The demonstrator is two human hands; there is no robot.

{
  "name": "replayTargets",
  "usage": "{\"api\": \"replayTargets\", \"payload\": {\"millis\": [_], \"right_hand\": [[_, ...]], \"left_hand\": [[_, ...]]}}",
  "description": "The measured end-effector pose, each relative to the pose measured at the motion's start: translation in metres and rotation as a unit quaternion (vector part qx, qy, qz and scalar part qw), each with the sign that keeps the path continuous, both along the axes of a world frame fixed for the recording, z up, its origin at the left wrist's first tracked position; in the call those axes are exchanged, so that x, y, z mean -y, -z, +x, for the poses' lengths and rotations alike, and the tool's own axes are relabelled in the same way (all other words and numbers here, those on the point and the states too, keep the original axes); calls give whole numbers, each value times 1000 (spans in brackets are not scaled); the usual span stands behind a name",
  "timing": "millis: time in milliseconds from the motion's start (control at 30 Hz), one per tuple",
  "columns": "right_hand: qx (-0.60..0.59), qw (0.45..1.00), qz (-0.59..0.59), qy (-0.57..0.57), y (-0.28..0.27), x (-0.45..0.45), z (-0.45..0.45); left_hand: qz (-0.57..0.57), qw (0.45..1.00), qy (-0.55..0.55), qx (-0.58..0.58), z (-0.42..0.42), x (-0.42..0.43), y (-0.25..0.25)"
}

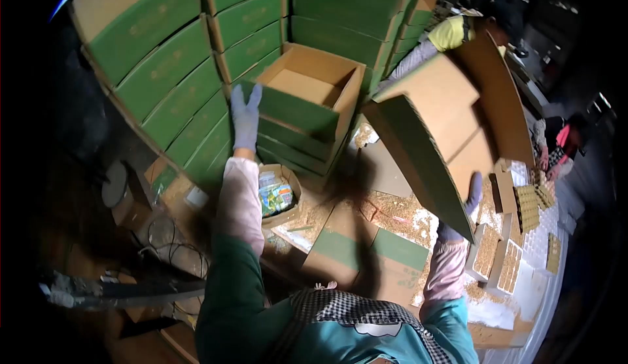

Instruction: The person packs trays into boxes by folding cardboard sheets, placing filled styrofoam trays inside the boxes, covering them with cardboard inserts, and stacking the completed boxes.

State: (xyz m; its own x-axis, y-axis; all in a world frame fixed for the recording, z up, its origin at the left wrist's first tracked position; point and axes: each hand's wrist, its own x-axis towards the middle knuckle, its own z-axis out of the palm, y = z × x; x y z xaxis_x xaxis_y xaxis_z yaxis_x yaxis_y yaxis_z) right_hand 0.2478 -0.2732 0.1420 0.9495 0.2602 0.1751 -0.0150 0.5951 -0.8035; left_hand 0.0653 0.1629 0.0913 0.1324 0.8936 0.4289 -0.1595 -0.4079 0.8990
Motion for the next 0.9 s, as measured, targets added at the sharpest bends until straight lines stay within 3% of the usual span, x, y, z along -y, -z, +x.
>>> {"api": "replayTargets", "payload": {"millis": [33, 133, 167, 200, 233, 267, 300, 333, 433, 467, 500, 533, 567, 600, 633, 667, 700, 733, 767, 800, 833, 867, 900], "right_hand": [[29, 999, -34, 31, -15, -26, -3], [-55, 997, -19, -60, -29, -85, 7], [2, 987, -41, -155, -19, -105, 16], [53, 980, -65, -182, -23, -138, 15], [105, 969, -87, -205, -27, -171, 13], [117, 960, -95, -234, -26, -208, 16], [97, 953, -195, -212, -22, -234, 11], [76, 950, -230, -196, -6, -269, 9], [105, 917, -328, -203, -2, -283, 30], [77, 892, -403, -189, -20, -257, 22], [223, 852, -467, -79, 1, -240, 31], [278, 849, -449, -21, 0, -197, 21], [330, 838, -432, 41, -6, -151, 8], [354, 861, -365, -16, 11, -103, 14], [322, 847, -420, -57, 50, -55, 22], [216, 868, -433, -113, 83, 5, 15], [174, 857, -478, -79, 141, 65, 10], [102, 755, -645, -65, 191, 134, -7], [-41, 549, -823, -136, 187, 170, -44], [-102, 529, -816, -211, 192, 199, -78], [-60, 503, -846, -166, 284, 241, -109], [42, 521, -846, -105, 303, 255, -138], [95, 594, -796, -58, 307, 258, -149]], "left_hand": [[-33, 999, 5, -8, -4, 6, 0], [48, 993, 104, -38, -16, -32, 36], [39, 990, 138, -10, -16, -38, 39], [-14, 979, 200, 17, -14, -44, 38], [47, 992, 115, -14, -15, -89, 95], [34, 994, 87, -56, -12, -83, 90], [19, 993, 60, -99, -9, -76, 83], [65, 979, -66, -181, -6, -41, 66], [67, 982, -73, -160, -4, -3, 30], [68, 982, -66, -165, -10, 27, 14], [82, 977, -102, -166, -20, 68, -5], [96, 971, -139, -168, -26, 100, -12], [142, 969, -73, -186, -31, 117, 16], [187, 962, -9, -199, -40, 144, 34], [158, 929, 147, -300, -54, 180, 51], [132, 862, 336, -355, -59, 197, 114], [247, 774, 398, -426, -71, 224, 166], [271, 677, 415, -544, -90, 255, 216], [306, 640, 397, -582, -110, 281, 271], [324, 620, 386, -601, -113, 294, 282], [341, 599, 376, -619, -117, 307, 294], [325, 623, 381, -601, -116, 313, 278], [306, 647, 386, -583, -114, 321, 264]]}}
